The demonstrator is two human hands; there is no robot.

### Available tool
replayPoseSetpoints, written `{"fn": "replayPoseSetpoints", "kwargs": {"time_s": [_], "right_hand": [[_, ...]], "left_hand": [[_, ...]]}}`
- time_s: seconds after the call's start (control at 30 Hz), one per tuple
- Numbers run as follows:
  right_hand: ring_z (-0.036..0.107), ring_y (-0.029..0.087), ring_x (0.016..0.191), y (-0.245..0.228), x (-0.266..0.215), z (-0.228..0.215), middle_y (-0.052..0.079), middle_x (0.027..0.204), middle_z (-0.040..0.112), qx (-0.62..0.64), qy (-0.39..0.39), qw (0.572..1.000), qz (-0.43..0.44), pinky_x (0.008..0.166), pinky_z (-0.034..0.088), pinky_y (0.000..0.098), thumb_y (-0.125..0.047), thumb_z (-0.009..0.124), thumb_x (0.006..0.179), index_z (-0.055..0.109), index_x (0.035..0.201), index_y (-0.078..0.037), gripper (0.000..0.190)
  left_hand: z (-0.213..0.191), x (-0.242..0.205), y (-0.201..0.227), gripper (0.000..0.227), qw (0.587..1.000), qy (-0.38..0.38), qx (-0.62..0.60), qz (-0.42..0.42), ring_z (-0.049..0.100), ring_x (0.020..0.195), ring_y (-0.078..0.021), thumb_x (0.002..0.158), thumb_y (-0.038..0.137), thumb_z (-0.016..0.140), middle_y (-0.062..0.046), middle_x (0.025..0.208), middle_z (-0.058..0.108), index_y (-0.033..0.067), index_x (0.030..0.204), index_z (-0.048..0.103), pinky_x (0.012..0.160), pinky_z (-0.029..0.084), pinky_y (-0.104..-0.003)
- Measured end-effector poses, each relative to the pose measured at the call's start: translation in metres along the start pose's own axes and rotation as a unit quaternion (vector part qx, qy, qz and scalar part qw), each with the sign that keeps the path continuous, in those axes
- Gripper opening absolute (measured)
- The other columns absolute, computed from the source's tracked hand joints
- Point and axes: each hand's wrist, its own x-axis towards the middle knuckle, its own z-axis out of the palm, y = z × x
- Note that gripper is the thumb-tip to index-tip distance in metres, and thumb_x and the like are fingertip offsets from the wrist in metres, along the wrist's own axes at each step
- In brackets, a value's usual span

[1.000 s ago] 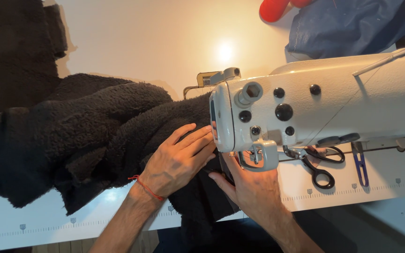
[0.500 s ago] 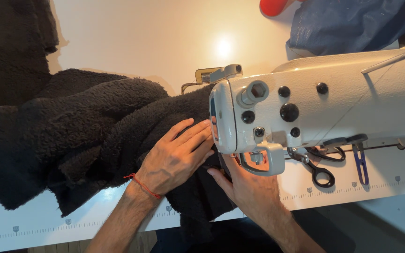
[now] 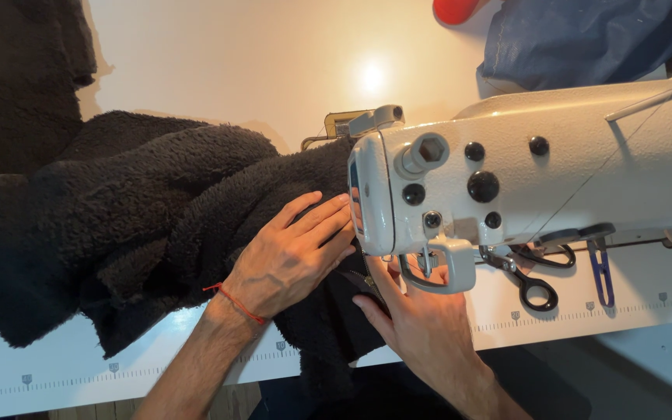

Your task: Sewing a zipper onto black fleece fabric using an industrial sewing machine.

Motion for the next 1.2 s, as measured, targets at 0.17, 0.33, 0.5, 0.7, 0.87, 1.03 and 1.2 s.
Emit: {"fn": "replayPoseSetpoints", "kwargs": {"time_s": [0.17,0.33,0.5,0.7,0.87,1.03,1.2], "right_hand": [[0.066,0.028,0.082,-0.0020,0.0024,-0.0049,0.012,0.103,0.067,-0.001,-0.022,1.000,0.011,0.062,0.054,0.0440,-0.043,0.075,0.085,0.055,0.139,-0.008,0.068],[0.065,0.029,0.088,-0.0049,0.0056,-0.0097,0.011,0.101,0.066,-0.011,-0.007,1.000,0.008,0.065,0.052,0.0462,-0.043,0.075,0.082,0.054,0.139,-0.009,0.069],[0.064,0.027,0.085,-0.0066,0.0043,-0.0084,0.011,0.102,0.066,-0.011,-0.015,1.000,0.021,0.065,0.051,0.0481,-0.042,0.075,0.083,0.054,0.140,-0.010,0.069],[0.066,0.027,0.083,-0.0055,0.0055,-0.0049,0.012,0.101,0.066,-0.013,-0.019,0.999,0.026,0.064,0.051,0.0484,-0.042,0.075,0.083,0.056,0.137,-0.009,0.066],[0.067,0.026,0.082,-0.0043,0.0058,-0.0038,0.011,0.100,0.066,-0.002,-0.024,0.999,0.030,0.062,0.052,0.0458,-0.041,0.074,0.086,0.057,0.136,-0.008,0.063],[0.067,0.028,0.083,-0.0044,0.0066,-0.0049,0.012,0.099,0.067,-0.003,0.000,1.000,0.025,0.062,0.052,0.0459,-0.040,0.075,0.083,0.059,0.134,-0.008,0.062],[0.067,0.031,0.092,-0.0043,0.0077,-0.0100,0.014,0.108,0.068,-0.016,0.009,1.000,0.017,0.070,0.052,0.0491,-0.040,0.074,0.084,0.057,0.134,-0.008,0.062]], "left_hand": [[0.0004,0.0001,0.0002,0.037,1.000,-0.001,-0.001,-0.004,0.057,0.133,-0.0233,0.096,0.023,0.069,-0.013,0.134,0.066,0.0012,0.126,0.065,0.116,0.041,-0.046],[0.0012,-0.0013,0.0003,0.039,1.000,0.010,0.000,-0.001,0.057,0.133,-0.0237,0.095,0.023,0.069,-0.014,0.135,0.066,0.0006,0.128,0.065,0.115,0.041,-0.046],[-0.0005,-0.0011,0.0010,0.035,1.000,0.002,0.004,-0.007,0.058,0.134,-0.0233,0.096,0.021,0.070,-0.012,0.135,0.066,0.0016,0.124,0.066,0.116,0.041,-0.046],[-0.0019,0.0020,-0.0004,0.037,1.000,0.016,0.003,-0.005,0.057,0.134,-0.0239,0.094,0.021,0.070,-0.013,0.135,0.066,0.0011,0.124,0.066,0.115,0.041,-0.046],[0.0008,0.0020,-0.0017,0.033,1.000,0.007,0.016,-0.004,0.057,0.134,-0.0241,0.094,0.021,0.071,-0.013,0.135,0.066,0.0016,0.121,0.066,0.115,0.041,-0.047],[-0.0004,0.0022,-0.0007,0.033,1.000,0.009,0.021,-0.004,0.057,0.134,-0.0240,0.094,0.022,0.070,-0.013,0.135,0.066,0.0014,0.121,0.066,0.115,0.041,-0.047],[-0.0013,0.0049,-0.0003,0.030,1.000,0.002,0.027,-0.003,0.057,0.134,-0.0240,0.095,0.020,0.070,-0.012,0.135,0.066,0.0021,0.118,0.066,0.115,0.042,-0.047]]}}
